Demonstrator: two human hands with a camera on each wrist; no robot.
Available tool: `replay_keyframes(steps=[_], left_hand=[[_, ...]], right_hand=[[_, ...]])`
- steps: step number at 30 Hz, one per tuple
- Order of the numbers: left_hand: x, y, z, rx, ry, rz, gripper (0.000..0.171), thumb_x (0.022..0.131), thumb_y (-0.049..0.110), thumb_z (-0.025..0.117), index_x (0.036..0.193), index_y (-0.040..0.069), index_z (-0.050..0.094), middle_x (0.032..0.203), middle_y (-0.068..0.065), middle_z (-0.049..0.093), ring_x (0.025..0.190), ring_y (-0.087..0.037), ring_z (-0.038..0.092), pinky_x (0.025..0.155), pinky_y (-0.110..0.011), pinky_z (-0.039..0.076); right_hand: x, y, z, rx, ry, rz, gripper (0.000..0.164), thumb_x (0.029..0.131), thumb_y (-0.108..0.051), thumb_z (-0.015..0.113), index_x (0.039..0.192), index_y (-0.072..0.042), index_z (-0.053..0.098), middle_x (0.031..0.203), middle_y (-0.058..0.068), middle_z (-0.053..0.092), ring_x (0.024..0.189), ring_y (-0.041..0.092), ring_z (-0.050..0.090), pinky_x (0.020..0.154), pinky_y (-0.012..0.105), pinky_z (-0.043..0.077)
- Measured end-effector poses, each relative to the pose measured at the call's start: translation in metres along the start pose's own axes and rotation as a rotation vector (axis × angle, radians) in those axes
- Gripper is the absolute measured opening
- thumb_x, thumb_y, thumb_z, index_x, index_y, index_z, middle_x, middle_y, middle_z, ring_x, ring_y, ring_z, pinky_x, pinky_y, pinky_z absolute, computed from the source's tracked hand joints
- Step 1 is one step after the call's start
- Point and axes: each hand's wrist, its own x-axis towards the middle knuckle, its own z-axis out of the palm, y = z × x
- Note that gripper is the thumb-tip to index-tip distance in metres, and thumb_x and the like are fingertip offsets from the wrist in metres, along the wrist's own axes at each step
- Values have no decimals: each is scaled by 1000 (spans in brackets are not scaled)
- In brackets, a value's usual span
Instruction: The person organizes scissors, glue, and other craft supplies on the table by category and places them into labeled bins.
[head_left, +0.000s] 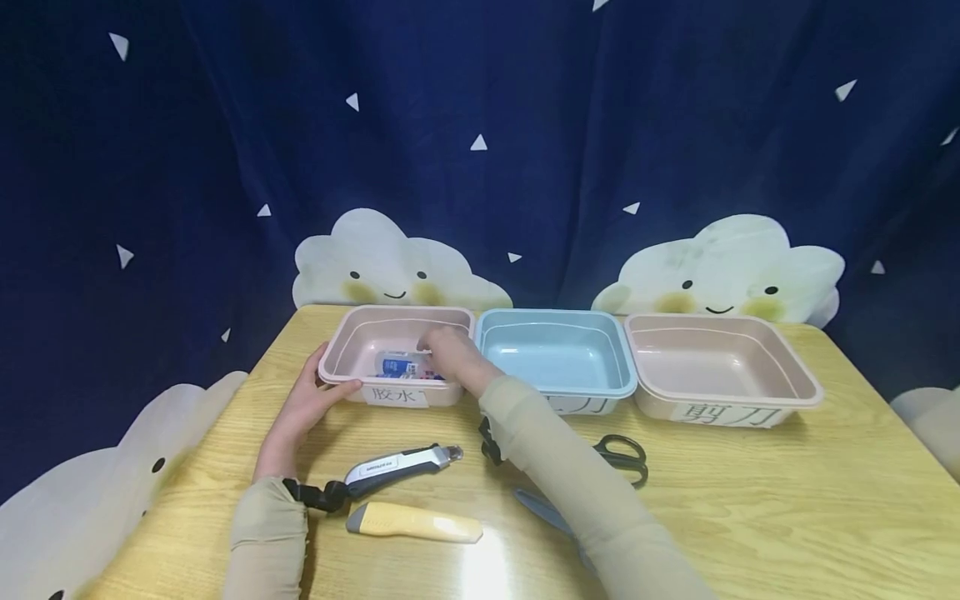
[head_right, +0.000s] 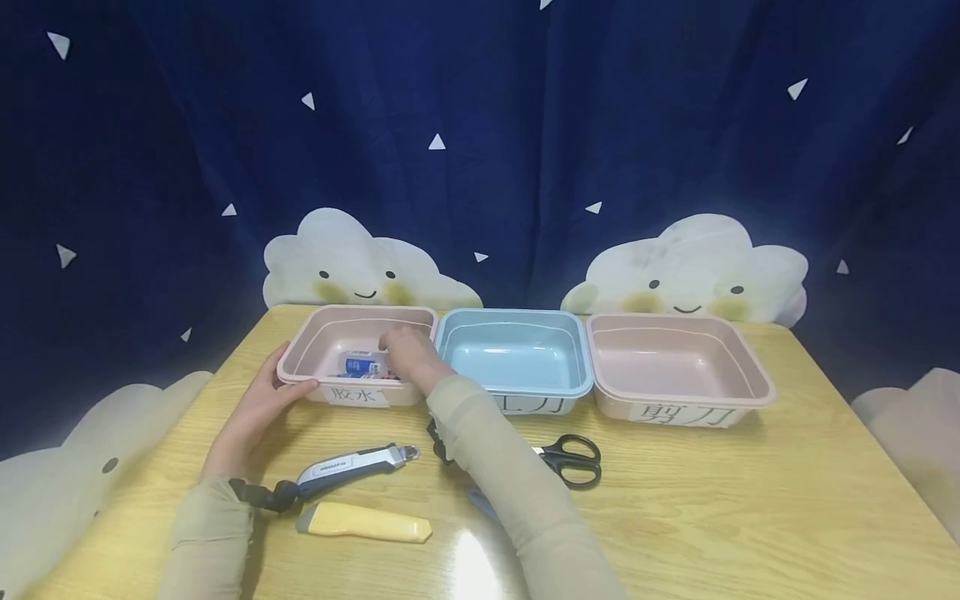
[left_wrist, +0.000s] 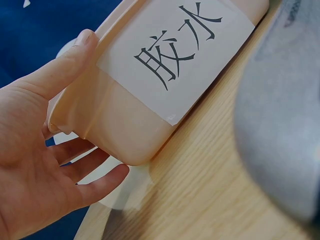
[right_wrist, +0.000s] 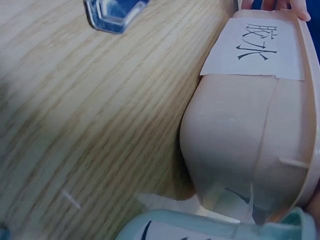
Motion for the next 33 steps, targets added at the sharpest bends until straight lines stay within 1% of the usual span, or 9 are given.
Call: replay_keyframes(steps=[2,7,11,16,19,24,27,30,33], left_hand=[[0,0,0,3,1,-14,94,78,22,71,147,17,8,148,-15,20,132,-34,23,107,-51,17],[-1,-1,0,7,4,-26,94,79,23,71,147,16,7,148,-16,19,132,-34,23,107,-51,18],[0,0,0,-8,2,-6,93,78,22,71,147,15,9,147,-17,22,130,-34,25,106,-50,19],[1,3,1,4,4,-15,94,78,23,72,147,15,8,147,-17,22,131,-34,24,106,-52,19],[1,4,1,13,2,-23,95,78,24,72,147,15,8,147,-17,21,132,-35,23,106,-53,17],[0,4,1,26,2,-27,95,78,24,72,147,15,7,148,-16,19,134,-36,20,107,-55,15],[-1,4,1,25,-2,-23,95,78,24,72,147,15,7,148,-16,19,134,-36,20,107,-55,15],[0,3,2,21,-4,-13,94,78,23,71,147,15,8,148,-17,20,133,-36,22,107,-54,17],[0,2,1,14,-5,-10,94,78,23,71,147,15,8,147,-17,20,133,-36,22,107,-54,17]], right_hand=[[-1,2,1,24,31,-15,24,88,-16,58,110,-12,65,110,2,65,104,16,58,94,29,43],[-7,3,0,56,78,-64,21,88,-15,57,106,-10,67,105,3,67,98,15,60,89,27,46],[-15,2,-6,61,88,-87,21,89,-16,57,107,-12,67,104,2,67,97,14,61,87,26,46],[-28,1,-12,65,88,-127,20,86,-15,59,104,-13,68,99,2,67,91,13,61,81,25,48],[-35,3,-12,75,105,-158,19,85,-14,60,102,-12,69,95,1,67,86,12,60,78,24,48],[-45,7,-10,90,168,-228,13,85,-14,60,94,-12,70,86,-2,66,80,9,58,74,23,47],[-54,6,-11,90,216,-260,12,85,-12,59,92,-13,70,87,-2,65,82,10,58,76,24,47],[-65,3,-10,62,272,-307,12,84,-10,60,91,-14,69,90,-3,65,84,11,59,76,24,48],[-75,-2,-7,26,312,-382,11,83,-10,62,90,-14,69,90,-3,66,84,11,60,77,24,48]])
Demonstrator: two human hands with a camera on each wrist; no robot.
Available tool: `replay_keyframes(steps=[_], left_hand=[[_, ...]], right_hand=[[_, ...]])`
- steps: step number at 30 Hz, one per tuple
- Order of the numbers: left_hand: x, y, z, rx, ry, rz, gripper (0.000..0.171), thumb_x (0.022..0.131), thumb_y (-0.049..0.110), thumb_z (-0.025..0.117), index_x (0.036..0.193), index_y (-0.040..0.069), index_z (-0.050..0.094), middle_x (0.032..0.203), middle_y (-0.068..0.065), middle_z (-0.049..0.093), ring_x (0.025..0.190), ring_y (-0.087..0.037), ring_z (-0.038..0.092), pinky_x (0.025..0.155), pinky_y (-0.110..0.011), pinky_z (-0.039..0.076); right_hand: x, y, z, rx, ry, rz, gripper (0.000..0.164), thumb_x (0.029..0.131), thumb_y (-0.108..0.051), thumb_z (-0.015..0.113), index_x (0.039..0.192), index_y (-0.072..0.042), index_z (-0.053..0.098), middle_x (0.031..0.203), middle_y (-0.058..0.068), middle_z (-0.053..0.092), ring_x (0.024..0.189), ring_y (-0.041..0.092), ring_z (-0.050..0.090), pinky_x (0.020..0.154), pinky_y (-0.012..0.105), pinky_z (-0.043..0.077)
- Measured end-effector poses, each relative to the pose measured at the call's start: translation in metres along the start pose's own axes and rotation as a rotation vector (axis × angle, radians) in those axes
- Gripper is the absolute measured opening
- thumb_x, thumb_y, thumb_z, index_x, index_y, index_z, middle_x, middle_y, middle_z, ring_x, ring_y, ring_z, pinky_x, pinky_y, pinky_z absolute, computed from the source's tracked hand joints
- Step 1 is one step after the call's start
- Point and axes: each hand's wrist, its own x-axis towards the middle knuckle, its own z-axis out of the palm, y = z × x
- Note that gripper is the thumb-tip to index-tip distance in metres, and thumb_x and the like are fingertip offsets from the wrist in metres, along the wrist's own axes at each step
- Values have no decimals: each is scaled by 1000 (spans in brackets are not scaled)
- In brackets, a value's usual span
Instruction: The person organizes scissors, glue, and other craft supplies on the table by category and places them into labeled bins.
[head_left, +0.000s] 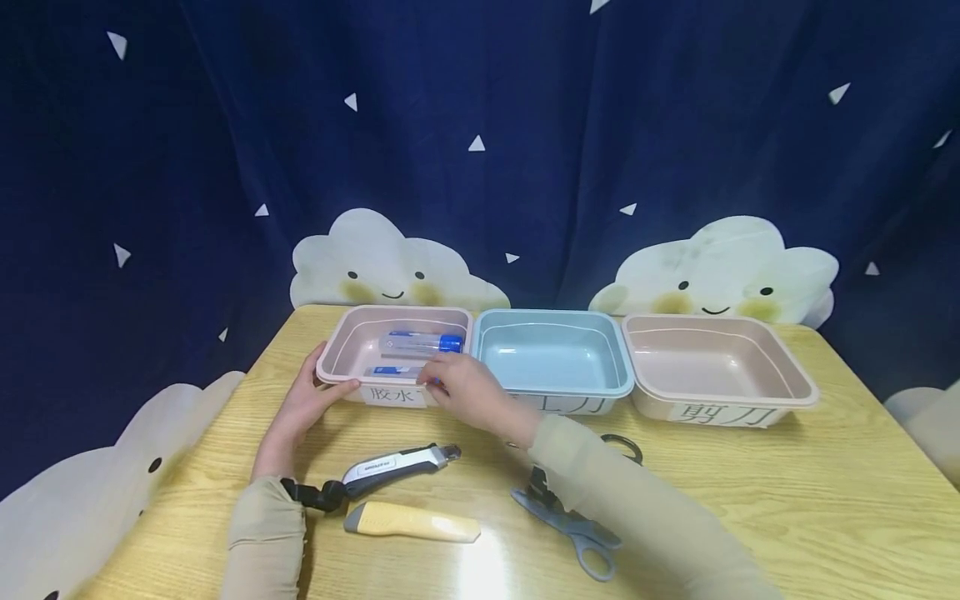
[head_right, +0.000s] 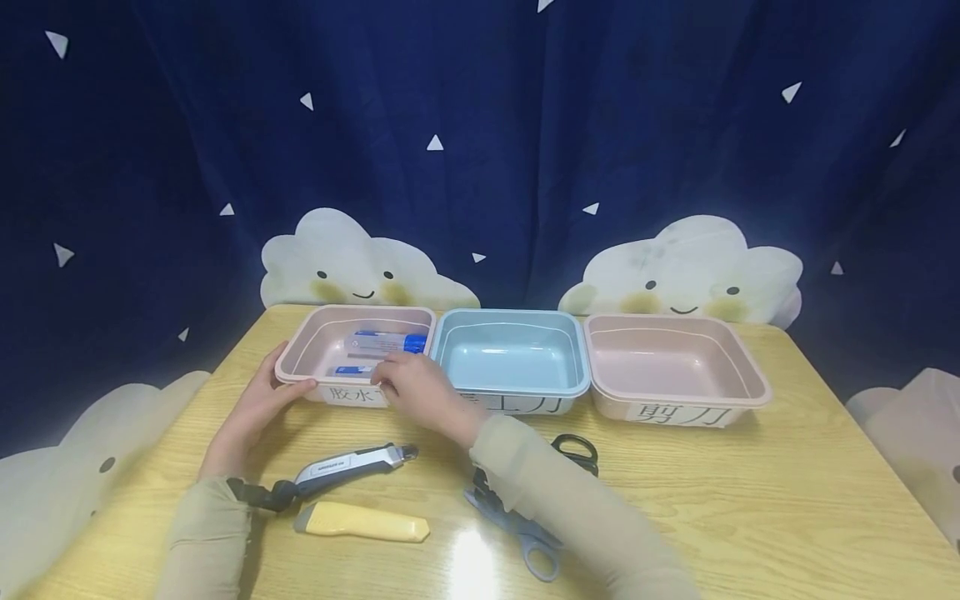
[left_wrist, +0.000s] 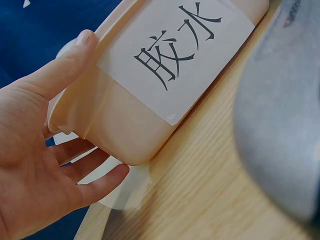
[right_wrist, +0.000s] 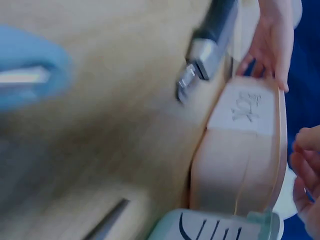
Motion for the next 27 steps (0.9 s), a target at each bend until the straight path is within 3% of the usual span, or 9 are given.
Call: replay_keyframes(steps=[5,11,17,21,27], left_hand=[[0,0,-1,-4,0,7,94,79,23,71,147,14,8,147,-17,20,132,-35,22,107,-53,17],[-1,0,0,-8,3,5,94,79,22,71,147,13,7,147,-18,21,131,-35,24,107,-51,18],[-3,0,-1,1,3,6,94,79,23,71,147,13,7,147,-18,21,132,-35,24,107,-53,17],[-1,0,-1,-11,1,7,94,79,23,71,147,14,7,147,-18,22,131,-35,25,106,-51,19],[0,-1,-1,-3,-4,1,94,79,24,71,147,15,6,148,-17,21,132,-34,24,107,-51,18]], right_hand=[[-13,-11,1,-2,-41,-108,11,82,-13,64,91,-16,69,91,-6,65,87,9,61,78,21,48],[-24,-20,5,-10,-276,-67,27,80,-30,68,106,-21,66,106,-7,62,95,8,59,80,22,48],[-30,-25,17,11,-449,-71,52,79,-32,68,127,-19,53,129,0,53,118,14,49,96,29,41],[-31,-28,24,29,-462,-101,59,78,-30,70,132,-19,48,132,2,50,122,15,46,101,30,37],[-30,-32,32,42,-432,-127,58,75,-26,72,129,-18,52,121,-1,58,109,10,54,94,23,41]])
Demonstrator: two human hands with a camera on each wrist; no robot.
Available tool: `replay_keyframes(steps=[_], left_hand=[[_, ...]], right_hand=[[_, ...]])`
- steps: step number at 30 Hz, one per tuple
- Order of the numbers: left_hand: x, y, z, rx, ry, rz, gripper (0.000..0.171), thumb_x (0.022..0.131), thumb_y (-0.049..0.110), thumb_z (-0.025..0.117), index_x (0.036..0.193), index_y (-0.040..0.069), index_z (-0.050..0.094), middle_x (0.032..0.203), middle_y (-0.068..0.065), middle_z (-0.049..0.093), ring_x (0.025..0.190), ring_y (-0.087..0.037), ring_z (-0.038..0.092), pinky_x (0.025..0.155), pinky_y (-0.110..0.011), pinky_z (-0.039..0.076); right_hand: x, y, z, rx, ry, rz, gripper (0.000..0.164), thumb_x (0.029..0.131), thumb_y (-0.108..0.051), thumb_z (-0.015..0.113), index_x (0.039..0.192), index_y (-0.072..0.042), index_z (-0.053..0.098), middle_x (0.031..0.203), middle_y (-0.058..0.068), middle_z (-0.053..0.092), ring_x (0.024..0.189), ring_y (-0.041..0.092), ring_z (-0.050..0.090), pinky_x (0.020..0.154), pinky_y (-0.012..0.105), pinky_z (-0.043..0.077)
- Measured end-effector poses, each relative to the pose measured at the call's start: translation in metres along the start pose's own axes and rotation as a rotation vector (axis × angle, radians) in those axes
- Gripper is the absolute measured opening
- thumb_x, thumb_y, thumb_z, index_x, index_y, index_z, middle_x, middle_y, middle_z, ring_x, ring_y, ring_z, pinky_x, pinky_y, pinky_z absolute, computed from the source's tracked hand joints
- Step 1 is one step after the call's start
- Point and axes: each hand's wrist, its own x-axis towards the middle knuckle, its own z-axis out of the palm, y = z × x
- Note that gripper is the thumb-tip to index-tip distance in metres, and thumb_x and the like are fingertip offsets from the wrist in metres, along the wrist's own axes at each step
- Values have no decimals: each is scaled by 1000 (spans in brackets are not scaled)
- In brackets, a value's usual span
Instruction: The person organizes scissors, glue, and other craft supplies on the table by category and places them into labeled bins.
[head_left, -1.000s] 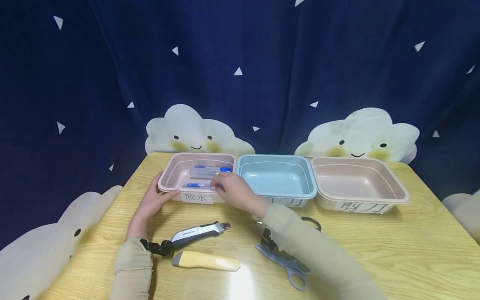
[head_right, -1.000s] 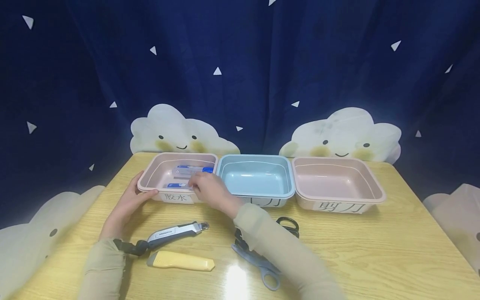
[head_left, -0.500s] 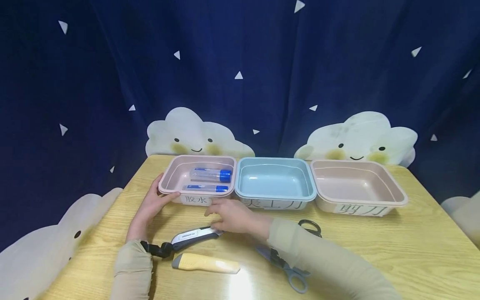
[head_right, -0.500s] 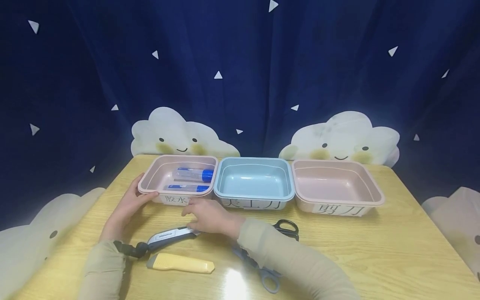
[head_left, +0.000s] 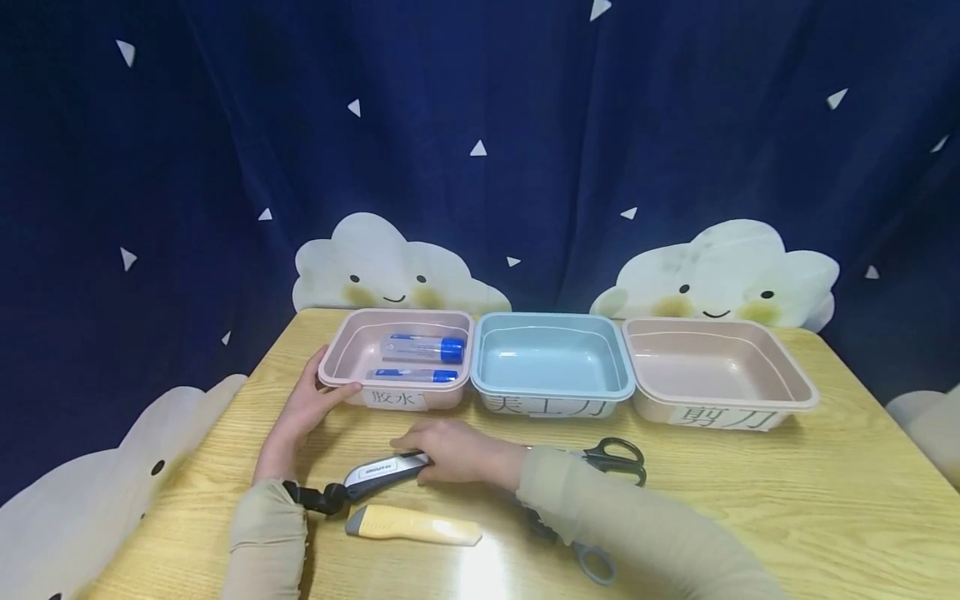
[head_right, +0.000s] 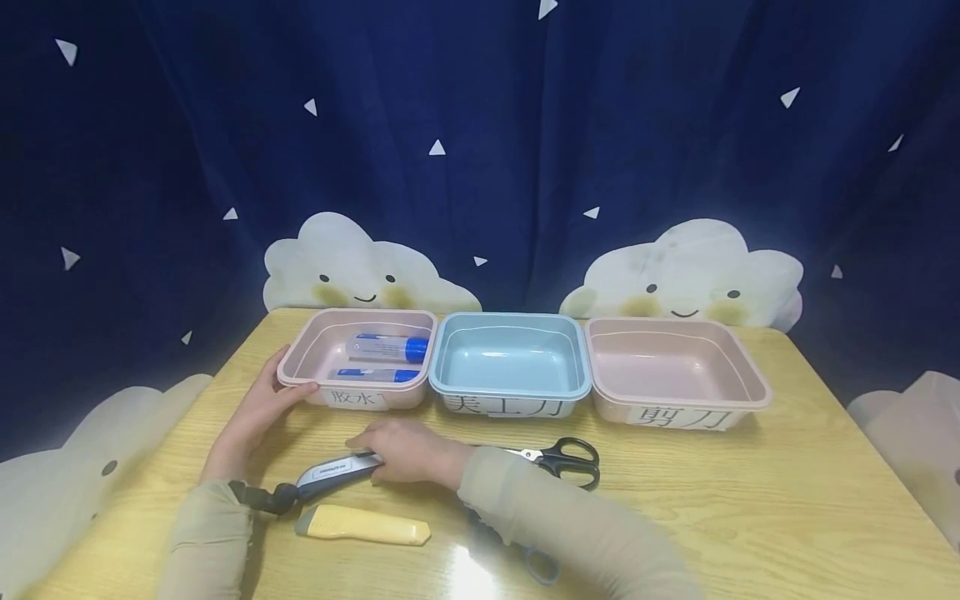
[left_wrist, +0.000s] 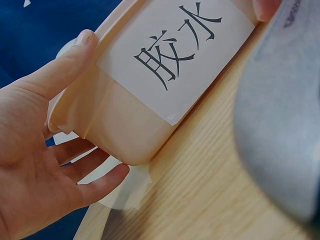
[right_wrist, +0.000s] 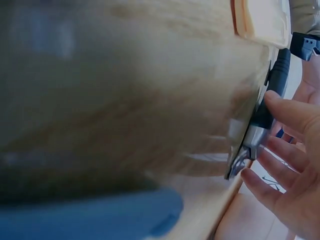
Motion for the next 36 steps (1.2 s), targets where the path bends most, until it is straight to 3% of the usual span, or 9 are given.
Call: replay_keyframes(steps=[15,23,28,31,36], left_hand=[[-1,0,0,1,-5,-15,96,78,28,71,147,17,6,148,-16,20,132,-34,24,107,-52,19],[-1,-2,1,-8,-2,-2,94,78,25,71,147,16,7,147,-16,22,130,-34,26,106,-52,21],[-1,-1,0,-14,-2,-7,95,79,22,71,147,15,6,148,-17,19,132,-35,23,107,-52,18],[-7,11,1,-20,-10,-19,93,80,20,70,147,12,6,148,-19,18,132,-36,22,107,-53,17],[-5,7,1,0,-7,-15,94,79,25,71,147,14,6,148,-17,20,131,-35,24,106,-53,18]], right_hand=[[3,-3,4,23,-1,6,45,74,-16,72,118,-17,61,109,-3,64,99,8,58,89,20,43],[-7,-1,1,-28,41,20,43,74,-13,71,116,-17,63,104,-3,64,95,8,58,82,20,46],[-13,1,-4,-47,56,75,43,75,-12,70,117,-17,62,106,-3,62,100,11,57,87,24,45],[-17,1,-9,-46,69,90,44,76,-12,70,118,-17,61,110,-2,61,104,13,55,91,27,43],[-25,4,-18,-45,125,88,42,77,-13,70,117,-17,62,109,-1,62,103,13,56,88,27,44]])
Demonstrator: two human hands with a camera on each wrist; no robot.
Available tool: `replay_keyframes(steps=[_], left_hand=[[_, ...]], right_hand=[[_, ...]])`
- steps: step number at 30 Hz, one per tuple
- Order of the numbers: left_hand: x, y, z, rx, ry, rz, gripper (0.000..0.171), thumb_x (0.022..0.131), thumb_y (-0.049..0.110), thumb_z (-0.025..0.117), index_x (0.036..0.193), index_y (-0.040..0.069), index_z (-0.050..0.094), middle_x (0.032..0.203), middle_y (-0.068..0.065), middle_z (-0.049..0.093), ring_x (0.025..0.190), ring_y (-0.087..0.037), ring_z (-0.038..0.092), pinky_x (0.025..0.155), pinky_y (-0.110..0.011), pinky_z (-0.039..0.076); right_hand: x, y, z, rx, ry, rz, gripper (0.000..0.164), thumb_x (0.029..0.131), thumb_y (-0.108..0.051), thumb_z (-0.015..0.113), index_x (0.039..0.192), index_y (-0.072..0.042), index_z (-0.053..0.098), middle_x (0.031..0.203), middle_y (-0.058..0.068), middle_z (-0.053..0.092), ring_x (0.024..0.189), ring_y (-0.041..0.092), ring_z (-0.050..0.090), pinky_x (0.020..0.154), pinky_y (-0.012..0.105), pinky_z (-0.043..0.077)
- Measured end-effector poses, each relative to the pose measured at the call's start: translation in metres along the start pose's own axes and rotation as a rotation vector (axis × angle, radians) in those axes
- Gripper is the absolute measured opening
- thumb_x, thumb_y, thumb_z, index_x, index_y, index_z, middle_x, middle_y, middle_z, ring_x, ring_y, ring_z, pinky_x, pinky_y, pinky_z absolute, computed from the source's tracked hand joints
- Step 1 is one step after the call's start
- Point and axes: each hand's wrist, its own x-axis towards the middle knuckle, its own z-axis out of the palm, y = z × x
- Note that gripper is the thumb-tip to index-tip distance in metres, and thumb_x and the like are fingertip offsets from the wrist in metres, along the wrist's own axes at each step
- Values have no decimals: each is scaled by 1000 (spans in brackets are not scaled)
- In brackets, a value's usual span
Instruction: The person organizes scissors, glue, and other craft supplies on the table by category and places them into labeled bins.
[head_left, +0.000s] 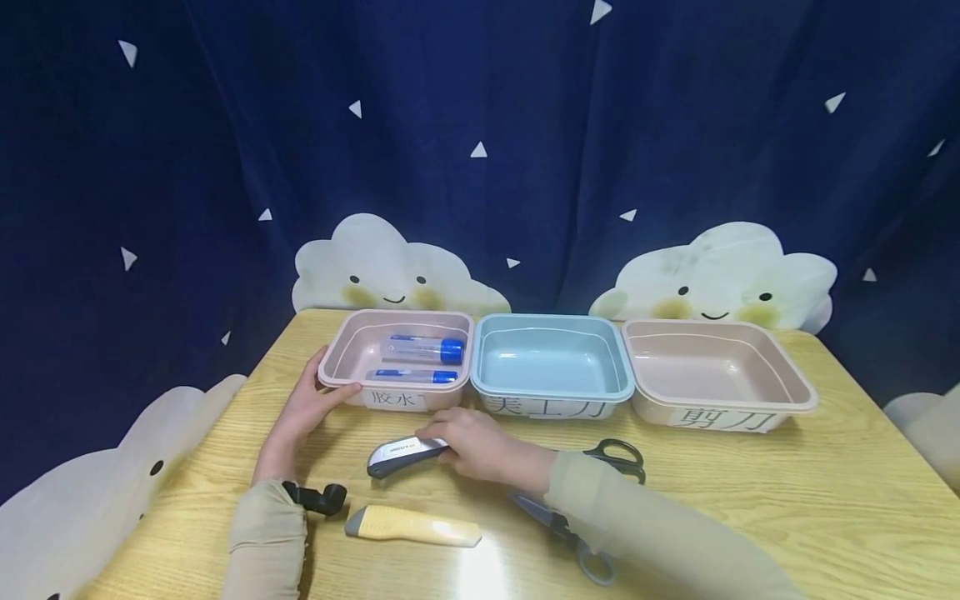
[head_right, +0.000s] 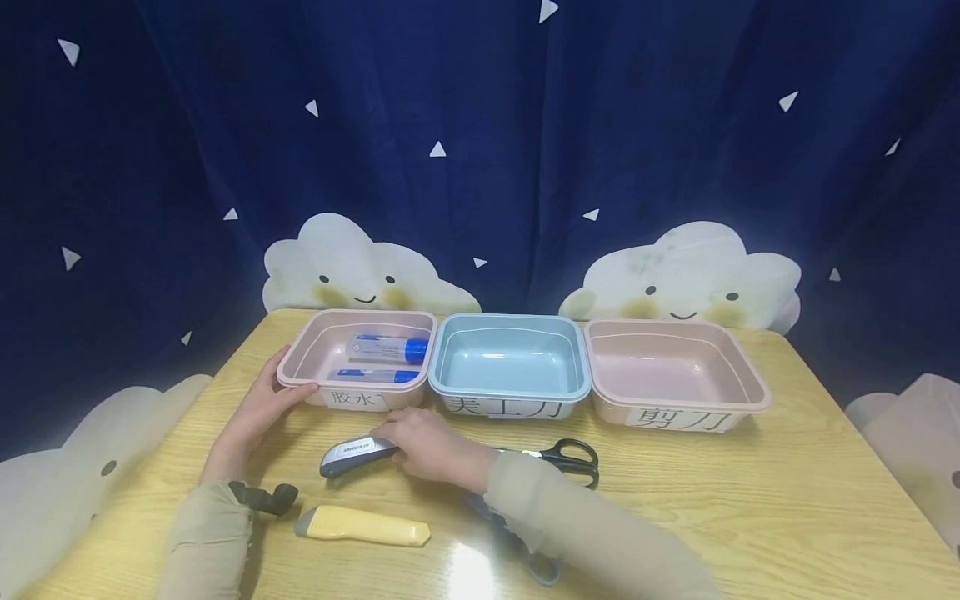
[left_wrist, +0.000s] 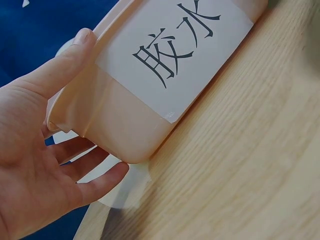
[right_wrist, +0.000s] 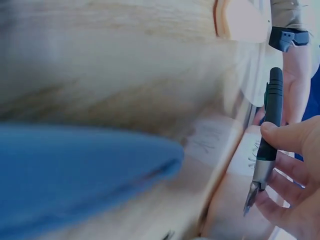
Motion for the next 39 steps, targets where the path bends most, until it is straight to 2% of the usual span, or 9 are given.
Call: replay_keyframes(steps=[2,6,11,15,19,26,33,39], left_hand=[[5,-8,-1,8,7,3,96,78,28,72,147,17,6,148,-15,21,131,-34,24,106,-54,19],[4,-7,-2,9,9,-1,95,78,27,71,147,18,6,148,-16,20,132,-35,23,107,-54,18],[3,-6,-2,12,8,-5,95,79,26,71,147,18,5,149,-16,19,133,-36,22,107,-54,17],[4,-7,-1,18,12,-3,95,79,26,70,147,16,4,149,-16,18,134,-36,21,107,-53,17],[4,-7,-1,10,12,1,95,79,25,71,147,16,5,148,-16,19,132,-35,23,107,-52,18],[3,-7,1,2,12,8,94,79,25,71,147,17,6,148,-16,20,131,-35,24,107,-53,18],[4,-8,0,4,15,5,95,79,25,71,147,17,6,148,-16,20,132,-35,24,107,-53,18],[5,-9,0,0,19,11,94,79,24,71,147,16,7,148,-16,20,131,-35,24,107,-53,18]], right_hand=[[-2,4,-2,-3,37,-16,40,77,-13,70,116,-17,62,108,-1,63,101,14,56,86,26,45],[-8,9,-11,-24,96,-56,38,77,-11,69,115,-17,64,109,-1,63,101,15,56,86,27,46],[-14,15,-22,-9,111,-76,40,78,-7,67,117,-15,62,119,0,60,108,16,53,92,30,43],[-19,21,-31,-21,129,-83,44,77,-4,68,119,-13,61,121,0,59,110,18,52,93,33,41],[-24,28,-40,-57,163,-58,45,76,-5,68,119,-14,60,117,-2,61,104,17,53,90,30,42],[-33,42,-56,-22,261,-9,39,77,-5,68,115,-13,63,106,0,64,91,16,54,83,30,44],[-41,61,-63,12,317,62,38,77,-7,70,114,-6,63,107,6,64,99,20,55,88,34,45],[-48,76,-69,55,318,138,36,79,-11,69,114,-7,61,112,8,62,107,24,54,92,38,43]])
